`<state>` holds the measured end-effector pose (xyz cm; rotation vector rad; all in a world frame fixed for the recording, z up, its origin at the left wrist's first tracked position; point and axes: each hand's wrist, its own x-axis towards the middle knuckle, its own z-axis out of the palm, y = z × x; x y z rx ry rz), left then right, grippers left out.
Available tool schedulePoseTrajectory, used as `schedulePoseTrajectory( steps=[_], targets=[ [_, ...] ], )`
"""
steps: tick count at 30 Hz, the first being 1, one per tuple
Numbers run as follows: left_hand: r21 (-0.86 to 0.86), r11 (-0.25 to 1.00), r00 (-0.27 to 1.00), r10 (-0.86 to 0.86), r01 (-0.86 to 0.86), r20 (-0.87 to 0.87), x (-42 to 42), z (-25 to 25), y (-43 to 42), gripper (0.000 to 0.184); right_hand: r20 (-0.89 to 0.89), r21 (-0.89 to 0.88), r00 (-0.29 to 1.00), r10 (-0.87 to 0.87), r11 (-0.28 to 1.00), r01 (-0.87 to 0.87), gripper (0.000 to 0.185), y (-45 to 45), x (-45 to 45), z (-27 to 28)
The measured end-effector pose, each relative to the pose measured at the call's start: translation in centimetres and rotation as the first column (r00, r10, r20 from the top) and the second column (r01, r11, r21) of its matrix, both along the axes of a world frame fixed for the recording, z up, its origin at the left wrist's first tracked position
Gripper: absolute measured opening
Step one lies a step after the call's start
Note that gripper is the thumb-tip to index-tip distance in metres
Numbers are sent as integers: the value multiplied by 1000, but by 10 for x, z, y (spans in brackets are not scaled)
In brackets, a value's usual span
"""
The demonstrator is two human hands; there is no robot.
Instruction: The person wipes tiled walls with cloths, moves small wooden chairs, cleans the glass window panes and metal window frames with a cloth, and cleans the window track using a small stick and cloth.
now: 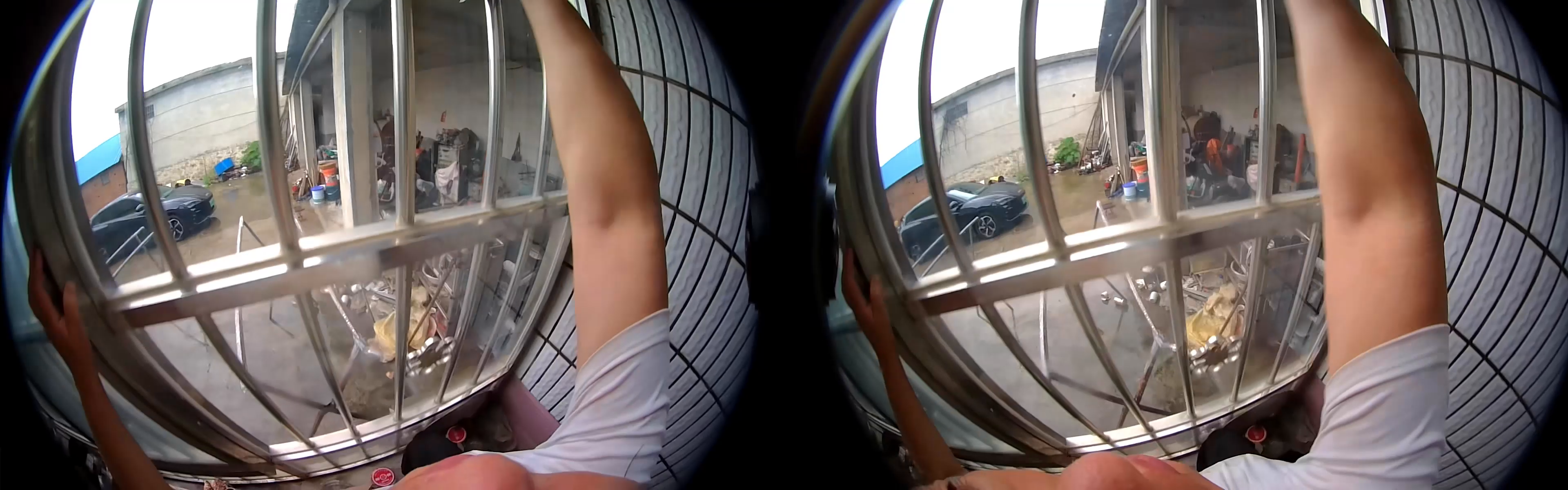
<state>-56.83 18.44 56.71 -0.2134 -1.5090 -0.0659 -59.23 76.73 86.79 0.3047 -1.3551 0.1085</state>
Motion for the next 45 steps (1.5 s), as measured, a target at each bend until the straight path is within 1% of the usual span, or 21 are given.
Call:
schedulePoseTrajectory(
  steps=[2,3,4,5,9,11,16,17,18,20,21,26,28,30,32,36,38,40,42,44,45],
  targets=[
    [-9,1000,999,27,-27,-19,3,0,11,51,181,-378,976,126,924,-49,41,102,13,-49],
    [-4,1000,1000,-15,15,-28,1,2,22,52,129,-430,977,172,897,-101,39,148,7,-68],
    [-12,999,998,-49,49,-30,-3,-6,31,53,-1,-528,947,322,804,-274,37,208,-20,-100],
    [24,997,997,-69,70,-29,-3,-6,30,53,6,-588,875,484,709,-388,32,200,3,-122],
    [7,998,998,-66,66,-18,13,3,37,50,-85,-605,732,676,548,-577,17,213,45,-149],
    [8,997,996,-76,76,-42,17,10,45,49,-75,-633,696,714,505,-587,18,200,62,-158],
    [20,999,997,-36,37,-72,17,15,48,52,-121,-519,749,652,601,-608,24,159,83,-161],
    [17,1000,998,-18,19,-53,12,15,44,62,-90,-527,784,615,638,-561,26,166,81,-156],
    [17,1000,998,-5,6,-56,6,15,41,62,-91,-535,772,628,623,-570,26,173,80,-153],
    [90,993,986,89,-76,-140,-2,16,47,73,-83,-499,782,618,653,-570,25,169,83,-147],
    [219,971,995,101,-95,-16,-4,14,53,81,-85,-471,795,600,679,-563,26,165,83,-146],
    [234,968,995,95,-94,10,-9,13,51,82,-28,-453,799,600,705,-546,30,149,75,-140],
    [220,972,997,79,-78,1,-11,13,49,82,-79,-483,767,636,649,-588,28,144,68,-138],
    [205,976,996,80,-73,-26,-9,14,53,82,-70,-485,768,636,651,-583,29,130,66,-138],
    [196,978,997,77,-70,-28,-8,15,54,83,-6,-438,808,588,725,-531,31,120,64,-138],
    [194,979,997,70,-64,-23,-2,16,56,82,10,-388,856,516,791,-472,36,141,38,-135],
    [194,980,998,45,-38,-36,0,16,55,80,-10,-386,849,529,781,-491,39,153,30,-137],
    [195,981,999,19,-10,-45,0,17,54,78,-81,-411,887,455,795,-445,39,164,23,-141],
    [163,986,997,-9,21,-75,1,16,53,73,-60,-424,881,469,787,-448,37,167,26,-148],
    [153,988,997,6,6,-81,1,15,51,72,-21,-485,801,599,695,-532,33,180,18,-160],
    [141,990,996,15,-2,-90,2,15,51,71,-13,-528,803,596,678,-512,31,194,10,-165]
  ],
)
